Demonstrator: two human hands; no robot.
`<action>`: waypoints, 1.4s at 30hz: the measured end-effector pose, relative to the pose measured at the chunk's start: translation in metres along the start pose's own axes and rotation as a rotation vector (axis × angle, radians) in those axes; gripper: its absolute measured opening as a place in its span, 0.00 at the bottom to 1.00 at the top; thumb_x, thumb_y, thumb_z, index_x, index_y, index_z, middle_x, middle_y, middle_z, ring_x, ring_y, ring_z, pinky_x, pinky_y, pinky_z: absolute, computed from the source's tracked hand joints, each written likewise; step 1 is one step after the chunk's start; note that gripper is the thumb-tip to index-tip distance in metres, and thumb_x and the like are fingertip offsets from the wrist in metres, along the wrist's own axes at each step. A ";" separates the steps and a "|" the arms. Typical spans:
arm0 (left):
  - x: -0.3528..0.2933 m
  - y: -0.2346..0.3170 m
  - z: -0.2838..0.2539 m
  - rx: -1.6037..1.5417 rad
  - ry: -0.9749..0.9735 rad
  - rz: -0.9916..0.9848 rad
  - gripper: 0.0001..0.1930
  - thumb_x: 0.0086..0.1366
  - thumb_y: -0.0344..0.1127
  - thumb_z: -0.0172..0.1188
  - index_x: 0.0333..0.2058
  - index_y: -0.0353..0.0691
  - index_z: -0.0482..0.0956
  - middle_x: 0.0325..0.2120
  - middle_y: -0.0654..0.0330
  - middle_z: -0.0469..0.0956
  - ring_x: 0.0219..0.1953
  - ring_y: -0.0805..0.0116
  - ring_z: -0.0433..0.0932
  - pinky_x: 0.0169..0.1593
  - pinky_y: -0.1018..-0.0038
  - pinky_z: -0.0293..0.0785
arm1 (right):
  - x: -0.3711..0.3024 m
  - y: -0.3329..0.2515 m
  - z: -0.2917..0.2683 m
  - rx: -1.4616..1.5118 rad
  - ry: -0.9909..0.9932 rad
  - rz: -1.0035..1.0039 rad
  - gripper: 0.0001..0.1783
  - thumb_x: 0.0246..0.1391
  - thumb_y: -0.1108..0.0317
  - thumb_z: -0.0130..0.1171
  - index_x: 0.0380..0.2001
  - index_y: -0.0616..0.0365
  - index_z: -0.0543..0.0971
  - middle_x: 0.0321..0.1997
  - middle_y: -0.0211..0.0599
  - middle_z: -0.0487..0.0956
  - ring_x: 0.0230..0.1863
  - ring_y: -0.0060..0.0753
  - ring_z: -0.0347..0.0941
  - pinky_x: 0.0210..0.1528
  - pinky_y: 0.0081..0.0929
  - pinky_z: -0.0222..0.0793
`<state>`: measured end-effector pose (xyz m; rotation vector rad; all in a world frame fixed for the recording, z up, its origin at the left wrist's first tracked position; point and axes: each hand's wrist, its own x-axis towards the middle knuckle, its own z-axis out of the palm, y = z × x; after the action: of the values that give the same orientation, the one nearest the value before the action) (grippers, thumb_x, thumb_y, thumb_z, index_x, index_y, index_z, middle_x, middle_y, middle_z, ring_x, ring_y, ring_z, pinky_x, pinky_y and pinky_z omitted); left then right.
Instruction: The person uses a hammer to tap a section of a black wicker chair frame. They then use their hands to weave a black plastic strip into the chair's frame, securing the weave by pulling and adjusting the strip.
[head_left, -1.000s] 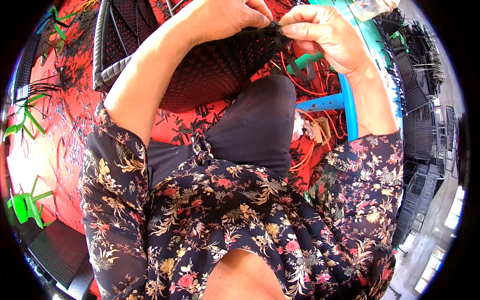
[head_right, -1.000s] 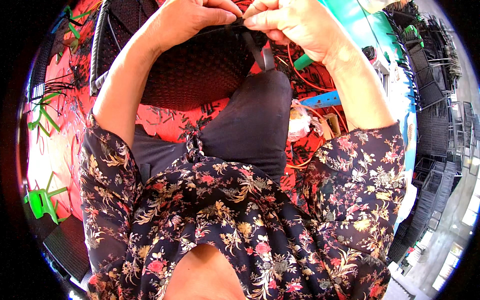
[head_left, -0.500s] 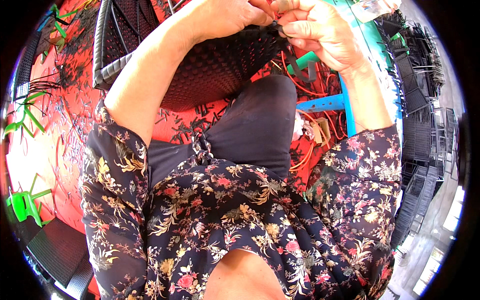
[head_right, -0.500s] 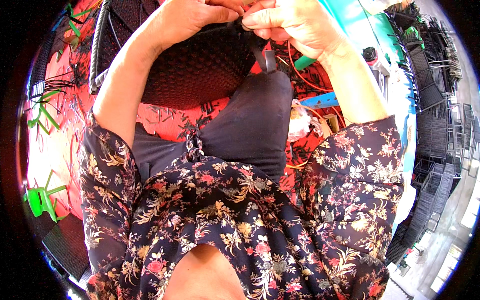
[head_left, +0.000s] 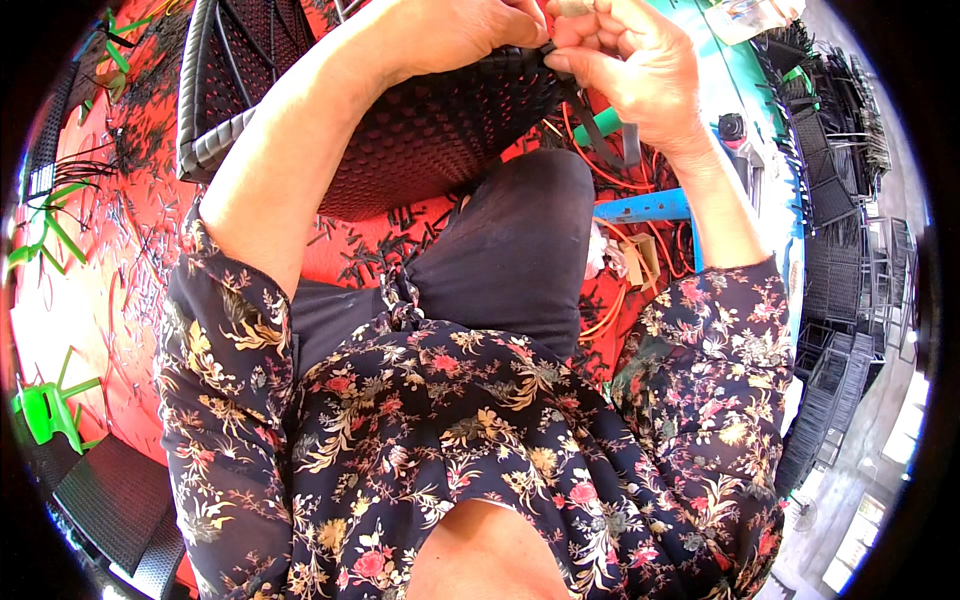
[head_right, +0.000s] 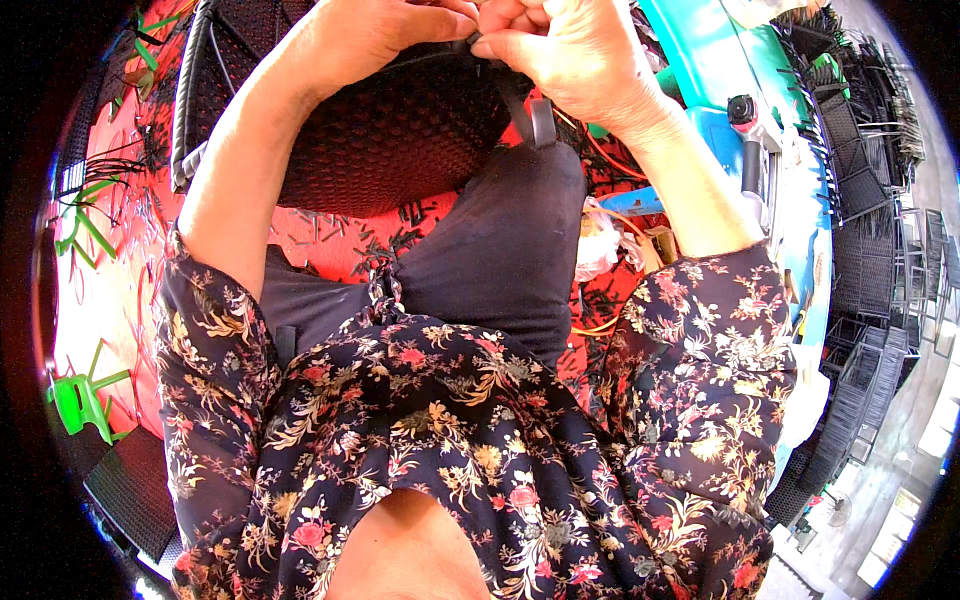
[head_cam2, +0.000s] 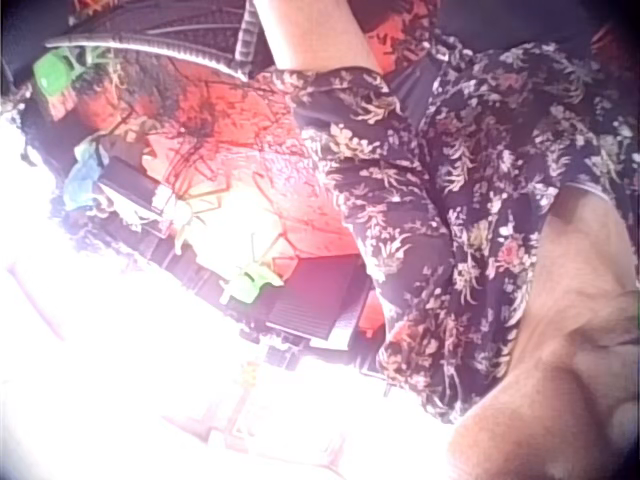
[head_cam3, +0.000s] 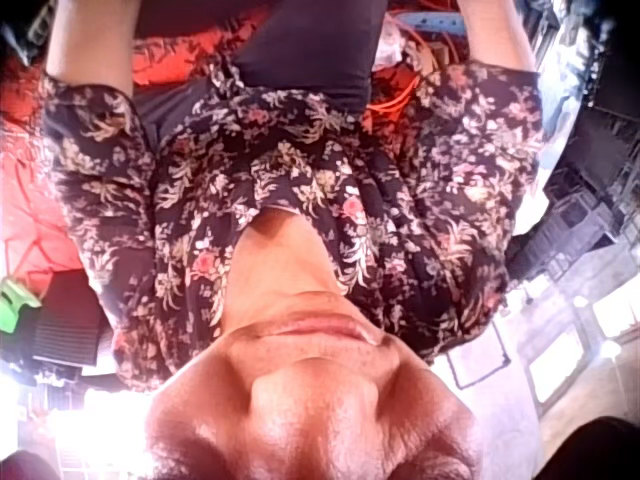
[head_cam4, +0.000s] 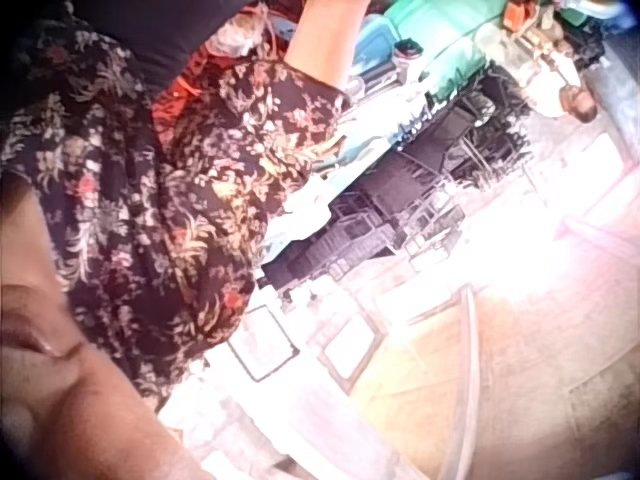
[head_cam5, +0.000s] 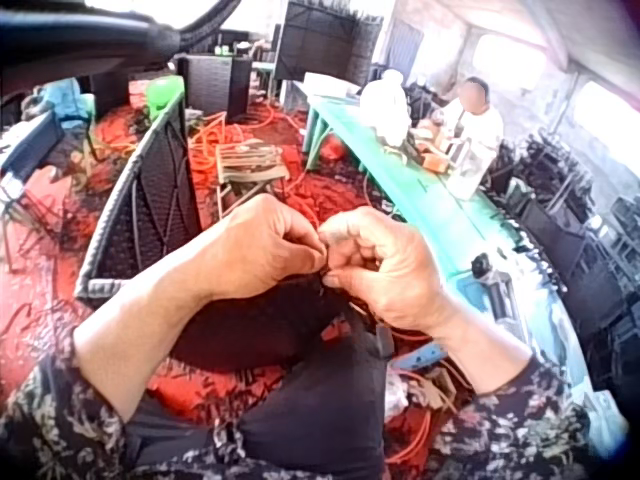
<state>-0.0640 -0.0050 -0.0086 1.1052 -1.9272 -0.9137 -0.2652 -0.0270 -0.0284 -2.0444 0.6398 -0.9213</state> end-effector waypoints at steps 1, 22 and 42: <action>0.003 0.000 0.002 0.012 0.008 -0.042 0.07 0.54 0.30 0.60 0.26 0.32 0.81 0.15 0.62 0.75 0.20 0.79 0.70 0.26 0.77 0.67 | 0.000 0.002 0.001 0.035 0.029 -0.037 0.20 0.44 0.86 0.61 0.43 0.62 0.73 0.30 0.27 0.76 0.30 0.14 0.71 0.32 0.15 0.67; -0.001 0.013 -0.001 0.083 -0.073 0.003 0.14 0.47 0.28 0.62 0.35 0.30 0.80 0.25 0.51 0.80 0.31 0.67 0.79 0.37 0.72 0.73 | 0.017 0.002 -0.015 -0.914 -0.012 -0.892 0.09 0.40 0.79 0.65 0.26 0.62 0.75 0.24 0.38 0.73 0.23 0.38 0.74 0.21 0.30 0.70; -0.002 0.001 0.015 0.271 0.126 0.209 0.11 0.48 0.28 0.64 0.32 0.34 0.80 0.26 0.51 0.78 0.32 0.55 0.79 0.36 0.68 0.74 | -0.001 -0.013 -0.024 -0.701 -0.085 -0.374 0.22 0.35 0.77 0.67 0.39 0.61 0.78 0.38 0.43 0.78 0.41 0.45 0.76 0.43 0.34 0.73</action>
<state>-0.0763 0.0006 -0.0153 1.0596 -2.0554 -0.4687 -0.2830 -0.0297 -0.0085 -2.8872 0.5955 -0.8826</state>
